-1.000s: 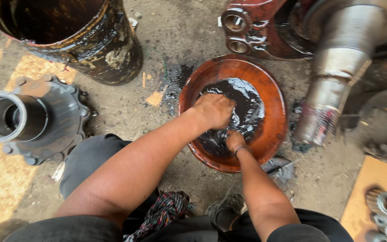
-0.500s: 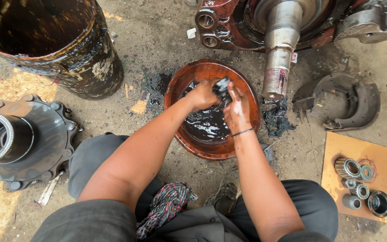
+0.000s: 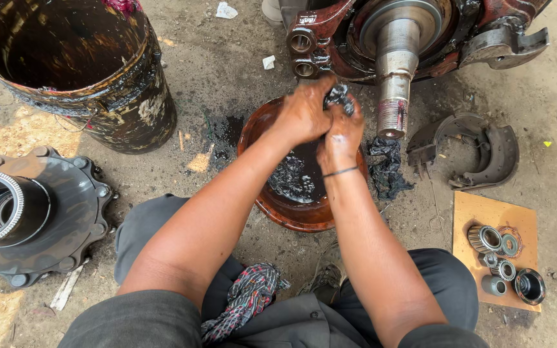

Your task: The person cleans a cylindrical metal shaft and surrounding mechanical components using a rag soaked in dark liquid from a bowl. They repeatedly dip the rag, wipe the shaft and adjacent parts, and squeeze the rag over the bowl.

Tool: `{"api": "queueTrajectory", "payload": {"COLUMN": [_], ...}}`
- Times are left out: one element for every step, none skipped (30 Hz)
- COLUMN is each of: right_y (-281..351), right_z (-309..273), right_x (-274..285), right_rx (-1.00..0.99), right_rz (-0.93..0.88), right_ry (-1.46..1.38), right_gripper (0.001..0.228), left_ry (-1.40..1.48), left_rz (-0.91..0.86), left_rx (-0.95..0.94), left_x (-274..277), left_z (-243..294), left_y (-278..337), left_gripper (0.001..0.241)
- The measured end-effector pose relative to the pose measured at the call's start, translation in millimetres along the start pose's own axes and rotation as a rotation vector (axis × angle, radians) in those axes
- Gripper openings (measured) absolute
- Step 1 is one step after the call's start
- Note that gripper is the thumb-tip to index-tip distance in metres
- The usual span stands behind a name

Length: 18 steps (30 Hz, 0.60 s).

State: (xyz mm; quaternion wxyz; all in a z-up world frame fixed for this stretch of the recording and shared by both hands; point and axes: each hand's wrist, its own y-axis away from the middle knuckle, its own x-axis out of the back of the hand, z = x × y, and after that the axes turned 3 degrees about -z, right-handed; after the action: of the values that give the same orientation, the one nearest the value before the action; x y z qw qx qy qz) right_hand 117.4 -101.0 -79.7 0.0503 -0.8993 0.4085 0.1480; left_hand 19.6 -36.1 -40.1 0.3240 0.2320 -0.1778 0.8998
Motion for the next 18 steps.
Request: {"api": "queueTrajectory", "payload": {"right_y": [-5, -10, -15, -19, -24, -26, -28, -32, -34, -37, -45, -49, -52, -57, -62, -65, -68, -70], "right_z": [-1, -3, -6, -10, -16, -23, -30, -41, -50, -61, -74, -84, -91, -99, -104, -107, -106, -104], "right_x": [-3, -7, -10, -14, -17, -21, -25, -30, -36, -43, -52, -60, -67, -73, -79, -85, -90, -94], "right_rx": [0.117, 0.235, 0.351, 0.417, 0.482, 0.548, 0.568, 0.584, 0.598, 0.724, 0.849, 0.974, 1.125, 1.276, 1.429, 1.293, 1.15, 1.003], "right_rz": [-0.021, -0.043, -0.065, -0.107, -0.148, -0.19, -0.153, -0.115, -0.076, -0.073, -0.074, -0.078, -0.059, -0.039, -0.02, -0.043, -0.069, -0.097], "right_ry": [0.004, 0.008, 0.012, 0.036, 0.061, 0.087, 0.253, 0.419, 0.584, 0.636, 0.687, 0.738, 0.844, 0.95, 1.055, 1.18, 1.301, 1.416], "right_gripper": [0.031, 0.031, 0.031, 0.031, 0.031, 0.031, 0.028, 0.026, 0.024, 0.022, 0.022, 0.022, 0.025, 0.029, 0.034, 0.026, 0.019, 0.014], "left_ry": [0.0, 0.0, 0.097, 0.193, 0.292, 0.278, 0.264, 0.251, 0.248, 0.246, 0.242, 0.224, 0.205, 0.186, 0.12, 0.054, -0.012, 0.043], "left_rz": [0.002, 0.003, 0.046, 0.088, 0.129, 0.144, 0.158, 0.172, 0.176, 0.18, 0.185, 0.235, 0.285, 0.335, 0.408, 0.479, 0.545, 0.516], "left_rx": [0.036, 0.071, 0.046, 0.021, -0.005, 0.016, 0.038, 0.059, 0.114, 0.169, 0.225, 0.268, 0.312, 0.356, 0.278, 0.198, 0.118, 0.075], "left_x": [10, 18, 26, 32, 36, 39, 41, 42, 43, 44, 44, 45, 45, 45, 45, 45, 44, 43], "left_z": [4, 7, 9, 11, 13, 15, 17, 19, 20, 22, 22, 21, 20, 17, 14, 9, 4, -1], "left_y": [-1, 0, 1, 1, 1, 1, 1, 1, 1, 0, -1, -2, -3, -4, -5, -8, -10, -13], "left_gripper": [0.061, 0.062, 0.055, 0.049, 0.043, 0.038, 0.034, 0.03, 0.031, 0.032, 0.033, 0.037, 0.04, 0.044, 0.056, 0.068, 0.081, 0.082]}}
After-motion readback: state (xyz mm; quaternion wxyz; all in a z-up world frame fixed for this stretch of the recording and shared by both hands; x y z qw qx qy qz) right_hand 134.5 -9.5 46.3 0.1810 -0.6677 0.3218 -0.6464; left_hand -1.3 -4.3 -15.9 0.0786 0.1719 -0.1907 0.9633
